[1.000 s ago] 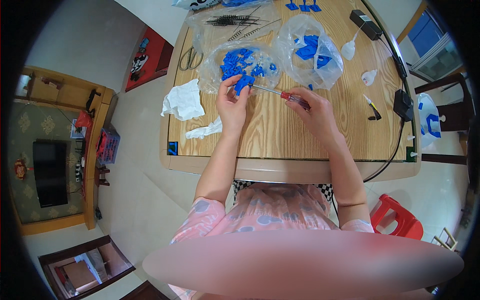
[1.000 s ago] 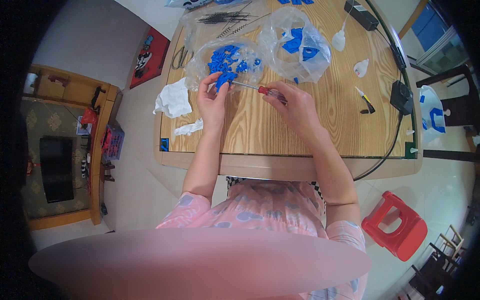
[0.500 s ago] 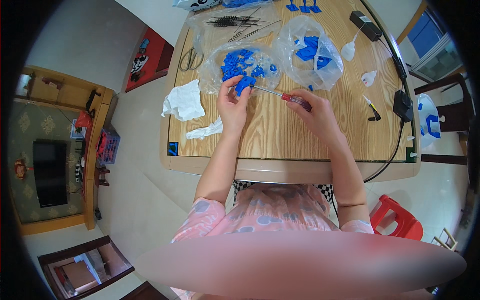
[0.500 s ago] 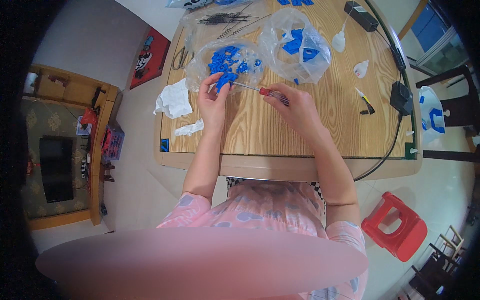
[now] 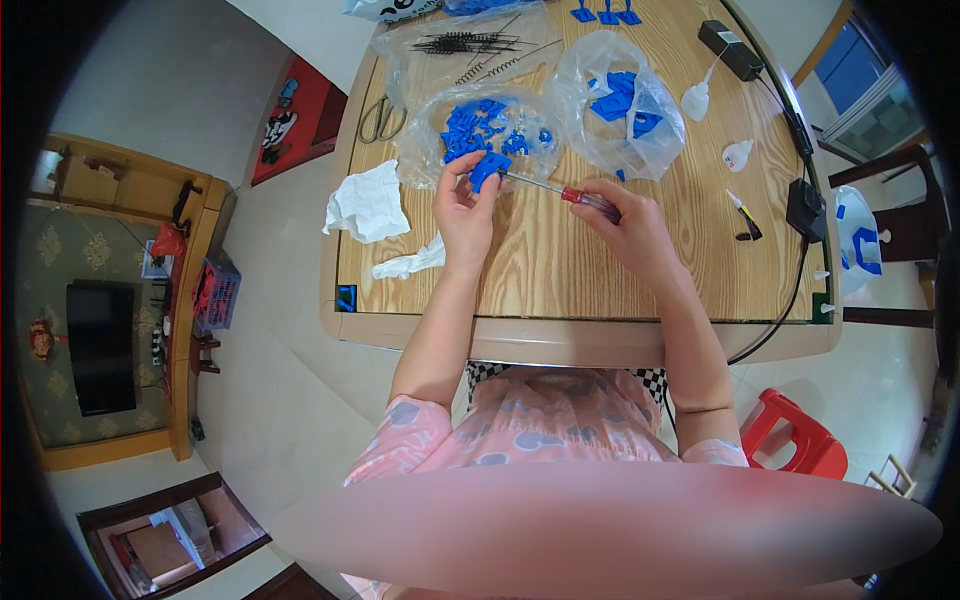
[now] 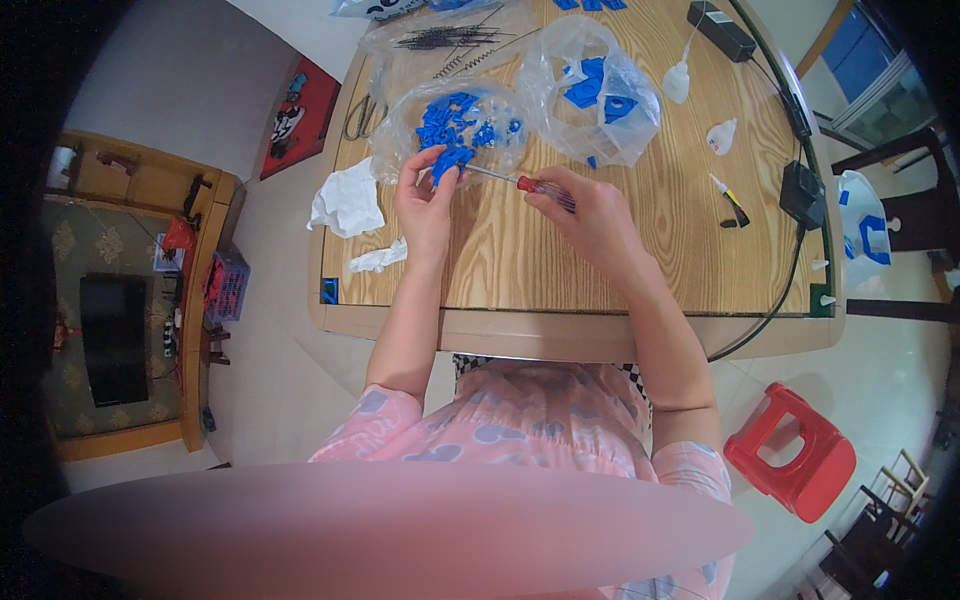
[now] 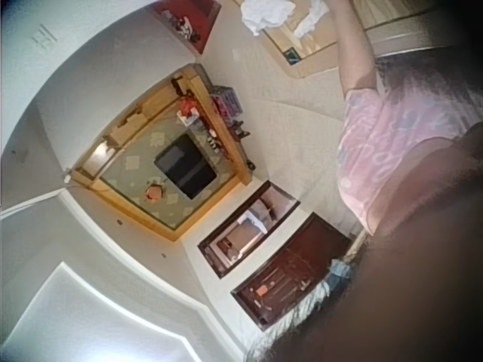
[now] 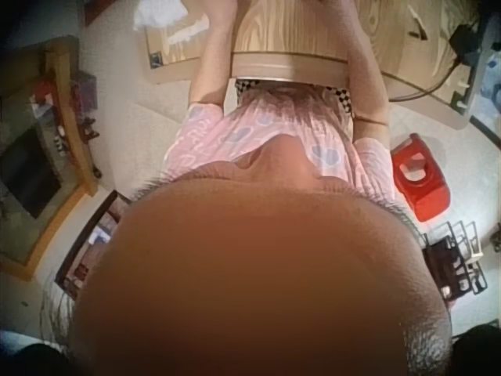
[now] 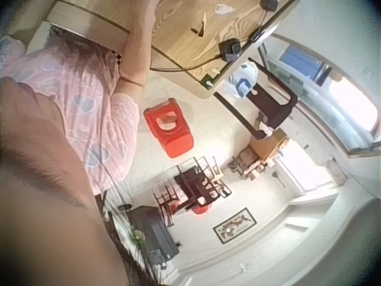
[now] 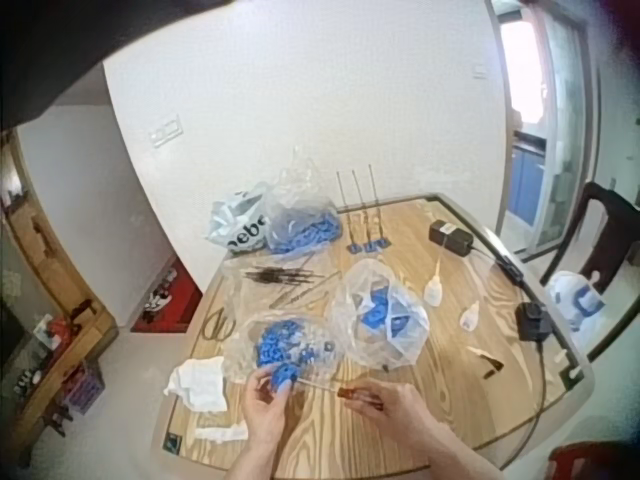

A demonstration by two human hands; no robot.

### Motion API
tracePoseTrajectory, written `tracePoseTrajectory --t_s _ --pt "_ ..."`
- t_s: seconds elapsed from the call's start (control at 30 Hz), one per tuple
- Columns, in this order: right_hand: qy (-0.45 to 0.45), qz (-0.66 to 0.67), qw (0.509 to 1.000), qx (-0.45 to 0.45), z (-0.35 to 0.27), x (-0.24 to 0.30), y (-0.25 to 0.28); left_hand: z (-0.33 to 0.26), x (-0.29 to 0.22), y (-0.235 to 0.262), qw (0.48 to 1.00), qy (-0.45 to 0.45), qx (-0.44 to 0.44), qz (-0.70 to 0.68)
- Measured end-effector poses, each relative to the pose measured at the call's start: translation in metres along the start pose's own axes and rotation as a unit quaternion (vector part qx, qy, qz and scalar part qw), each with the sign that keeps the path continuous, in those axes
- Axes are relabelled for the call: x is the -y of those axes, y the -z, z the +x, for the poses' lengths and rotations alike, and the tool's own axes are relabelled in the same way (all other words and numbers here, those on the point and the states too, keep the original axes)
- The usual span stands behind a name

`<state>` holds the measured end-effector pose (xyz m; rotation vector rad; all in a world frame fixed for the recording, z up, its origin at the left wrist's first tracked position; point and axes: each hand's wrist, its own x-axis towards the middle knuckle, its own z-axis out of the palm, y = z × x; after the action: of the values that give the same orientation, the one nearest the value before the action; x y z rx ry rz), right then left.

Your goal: The person assembles small blue plastic components onto a black wire or rod using a screwdriver and metal tweezers.

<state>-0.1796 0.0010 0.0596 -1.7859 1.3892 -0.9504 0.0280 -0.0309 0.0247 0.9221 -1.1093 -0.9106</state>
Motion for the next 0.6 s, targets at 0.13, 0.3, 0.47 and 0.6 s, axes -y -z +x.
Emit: tracePoseTrajectory --t_s 0.13,0.3,0.47,0.6 --pt "0.018 0.006 1.000 -0.007 -0.0003 -0.0026 -0.0046 -0.0004 -0.0017 -0.0002 1.000 0.003 -0.009 0.012" --pt "0.009 -0.012 1.000 -0.002 -0.0011 0.0014 -0.0032 -0.0001 -0.0012 -0.0005 1.000 -0.003 -0.011 0.013" --pt "0.002 -0.021 1.000 0.005 -0.0013 0.0033 -0.0046 -0.0010 -0.0028 0.0003 1.000 0.004 -0.016 0.022" --pt "0.004 -0.024 1.000 0.003 -0.0015 0.0030 -0.0042 -0.0006 -0.0023 -0.0005 1.000 -0.002 -0.011 0.020"
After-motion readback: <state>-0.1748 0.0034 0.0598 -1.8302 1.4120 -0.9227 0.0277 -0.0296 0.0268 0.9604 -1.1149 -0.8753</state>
